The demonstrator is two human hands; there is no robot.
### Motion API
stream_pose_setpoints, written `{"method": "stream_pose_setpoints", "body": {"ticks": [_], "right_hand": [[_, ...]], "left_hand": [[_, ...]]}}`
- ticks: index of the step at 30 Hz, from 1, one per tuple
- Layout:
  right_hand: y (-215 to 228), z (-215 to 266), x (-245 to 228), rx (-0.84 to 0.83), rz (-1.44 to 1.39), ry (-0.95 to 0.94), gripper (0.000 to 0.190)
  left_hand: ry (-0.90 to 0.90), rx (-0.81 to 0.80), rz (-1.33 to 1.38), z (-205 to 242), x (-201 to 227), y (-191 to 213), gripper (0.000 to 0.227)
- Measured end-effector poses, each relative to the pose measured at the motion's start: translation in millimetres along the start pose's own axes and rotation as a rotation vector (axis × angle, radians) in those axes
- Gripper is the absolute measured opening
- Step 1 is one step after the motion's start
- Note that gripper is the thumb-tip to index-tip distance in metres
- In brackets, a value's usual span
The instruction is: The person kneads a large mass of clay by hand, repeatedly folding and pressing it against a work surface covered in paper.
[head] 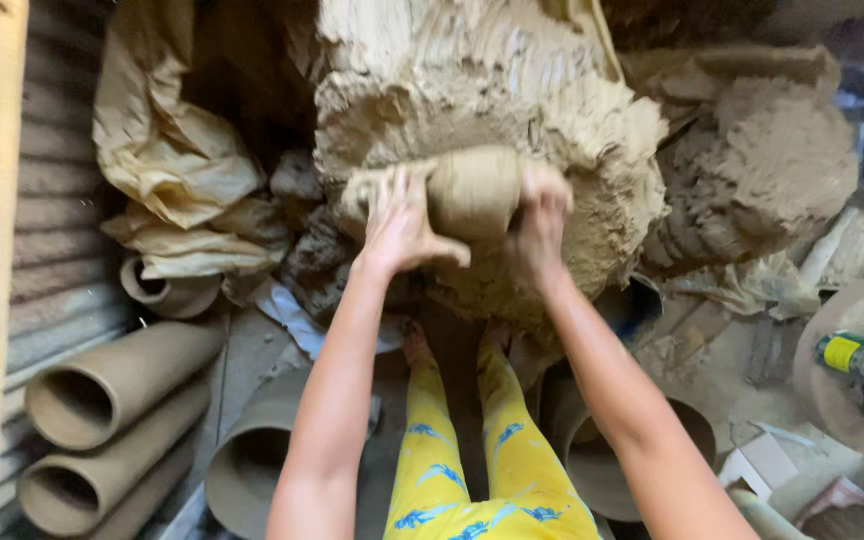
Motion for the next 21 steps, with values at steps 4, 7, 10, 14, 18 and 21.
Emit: {"method": "stream_pose_setpoints", "body": {"ticks": [4,7,10,14,18,21], "right_hand": [[43,60,-50,-0.532,0.433,0.038,0.115],[68,52,-50,-0.543,0.192,-0.079,0.117],[54,17,-45,-0.400,0.065,-0.203,0.148],[8,1,-40,-0.421,0.108,-0.225,0.130],[-28,-32,3,-0.333,0.326,-0.088,0.084],[-60,-60,51,-0.409,0.367,-0.078,0.059]], "left_hand": [[0.039,-0.206,-0.042,26,29,-1,0.148],[0.032,-0.054,-0.376,47,29,-28,0.122],[0.011,0.227,-0.429,66,20,-50,0.084],[-0.047,0.514,-0.257,61,10,-65,0.058],[-0.075,0.496,-0.356,-1,-20,-81,0.050],[-0.021,0.325,-0.378,-64,-48,-94,0.049]]}}
Point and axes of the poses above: each hand's wrist, its own z-axis away from the middle knuckle, its own y-axis out of the back of the hand, x = y × z, the point moved 6 cm from there along -z, towards the middle knuckle, and after that the axes turned 3 degrees about y, right-handed, at the moved point
